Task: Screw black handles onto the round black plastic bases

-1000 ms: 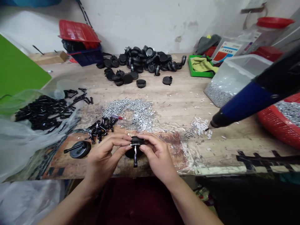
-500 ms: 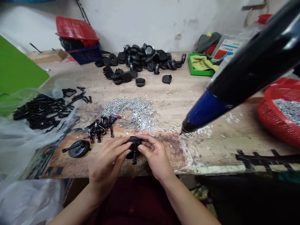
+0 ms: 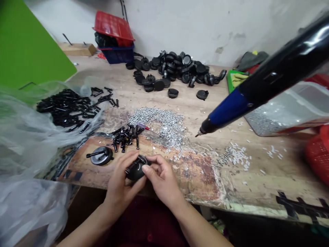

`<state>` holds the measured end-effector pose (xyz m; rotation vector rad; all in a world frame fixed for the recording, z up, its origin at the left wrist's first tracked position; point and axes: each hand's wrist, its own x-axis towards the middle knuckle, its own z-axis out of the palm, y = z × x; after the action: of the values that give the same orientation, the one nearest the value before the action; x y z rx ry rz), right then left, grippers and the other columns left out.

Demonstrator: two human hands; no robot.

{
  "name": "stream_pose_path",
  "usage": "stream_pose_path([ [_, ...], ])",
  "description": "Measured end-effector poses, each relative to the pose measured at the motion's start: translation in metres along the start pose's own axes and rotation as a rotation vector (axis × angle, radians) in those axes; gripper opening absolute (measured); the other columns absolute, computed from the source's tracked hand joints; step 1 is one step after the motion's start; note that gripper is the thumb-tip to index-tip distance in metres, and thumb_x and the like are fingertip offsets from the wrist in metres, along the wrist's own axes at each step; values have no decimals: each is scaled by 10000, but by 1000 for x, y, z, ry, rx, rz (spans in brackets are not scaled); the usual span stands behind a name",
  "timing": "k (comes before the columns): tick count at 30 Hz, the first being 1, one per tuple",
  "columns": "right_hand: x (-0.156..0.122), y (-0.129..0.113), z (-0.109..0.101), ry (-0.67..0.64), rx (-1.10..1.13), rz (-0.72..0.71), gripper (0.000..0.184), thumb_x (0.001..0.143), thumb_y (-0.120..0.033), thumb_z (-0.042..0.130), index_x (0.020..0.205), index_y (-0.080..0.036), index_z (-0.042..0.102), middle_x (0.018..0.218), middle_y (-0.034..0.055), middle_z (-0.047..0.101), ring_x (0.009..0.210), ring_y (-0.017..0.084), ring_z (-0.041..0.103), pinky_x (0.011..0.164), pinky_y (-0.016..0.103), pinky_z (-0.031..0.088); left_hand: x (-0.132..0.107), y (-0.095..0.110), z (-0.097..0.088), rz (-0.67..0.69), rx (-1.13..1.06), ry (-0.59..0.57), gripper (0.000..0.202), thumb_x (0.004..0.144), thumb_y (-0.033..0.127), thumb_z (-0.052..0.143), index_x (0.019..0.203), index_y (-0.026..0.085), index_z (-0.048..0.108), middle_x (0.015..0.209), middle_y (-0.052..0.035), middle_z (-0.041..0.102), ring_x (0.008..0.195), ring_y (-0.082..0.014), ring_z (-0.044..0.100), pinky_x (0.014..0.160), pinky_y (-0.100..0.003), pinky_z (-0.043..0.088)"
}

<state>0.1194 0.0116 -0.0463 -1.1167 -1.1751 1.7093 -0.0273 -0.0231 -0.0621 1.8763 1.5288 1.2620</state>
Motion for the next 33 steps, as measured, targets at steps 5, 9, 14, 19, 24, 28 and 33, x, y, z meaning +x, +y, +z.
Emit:
stream_pose_path([
  [5, 30, -26, 0, -16, -701, -326, 214, 914, -327, 473, 887, -201, 644, 869, 40, 668, 819, 168, 615, 749, 284, 452, 8, -4, -28, -629, -693, 89, 246, 802, 291, 627, 1023, 206, 562, 847, -10, 598, 729, -145, 565, 642, -271, 459],
  [9, 67, -45, -15, 183, -1284, -328, 224, 923, -225, 415, 953, -180, 633, 938, 91, 636, 877, 210, 583, 764, 311, 427, 19, 0, -31, -787, -1103, 143, 234, 735, 259, 678, 922, 187, 557, 812, 10, 559, 637, -97, 489, 524, -221, 395],
  [14, 122, -58, -22, 217, -1463, -233, 229, 883, -185, 430, 917, -162, 655, 945, 117, 622, 906, 239, 552, 728, 315, 392, 23, 8, -14, -837, -1194, 54, 225, 749, 257, 677, 919, 166, 560, 793, 3, 526, 652, -89, 463, 527, -211, 394],
  [19, 154, -53, -15, 170, -1499, -201, 224, 853, -119, 436, 857, -142, 659, 944, 136, 632, 896, 246, 569, 732, 319, 392, 25, 11, -5, -816, -1179, -2, 214, 779, 264, 656, 946, 165, 567, 825, -2, 512, 660, -84, 445, 532, -207, 396],
  [24, 148, -52, -13, 161, -1404, -317, 238, 837, -44, 402, 884, -119, 623, 986, 168, 620, 980, 270, 538, 831, 368, 390, 27, 8, -8, -813, -1191, 5, 201, 758, 243, 668, 920, 174, 571, 818, 4, 510, 665, -88, 446, 535, -205, 398],
  [28, 102, -56, -8, 107, -1215, -460, 148, 899, -132, 442, 920, -179, 581, 946, 59, 629, 907, 169, 564, 821, 292, 434, 27, 8, -10, -791, -1199, 8, 184, 775, 228, 650, 937, 178, 579, 847, -1, 523, 675, -86, 461, 563, -211, 400],
  [33, 37, -50, -3, 25, -532, -511, 47, 831, -209, 627, 789, -219, 645, 780, -11, 649, 744, 129, 610, 694, 269, 480, 28, 12, -8, -748, -1172, -11, 201, 788, 235, 643, 977, 195, 588, 899, -6, 551, 669, -82, 471, 587, -219, 398],
])
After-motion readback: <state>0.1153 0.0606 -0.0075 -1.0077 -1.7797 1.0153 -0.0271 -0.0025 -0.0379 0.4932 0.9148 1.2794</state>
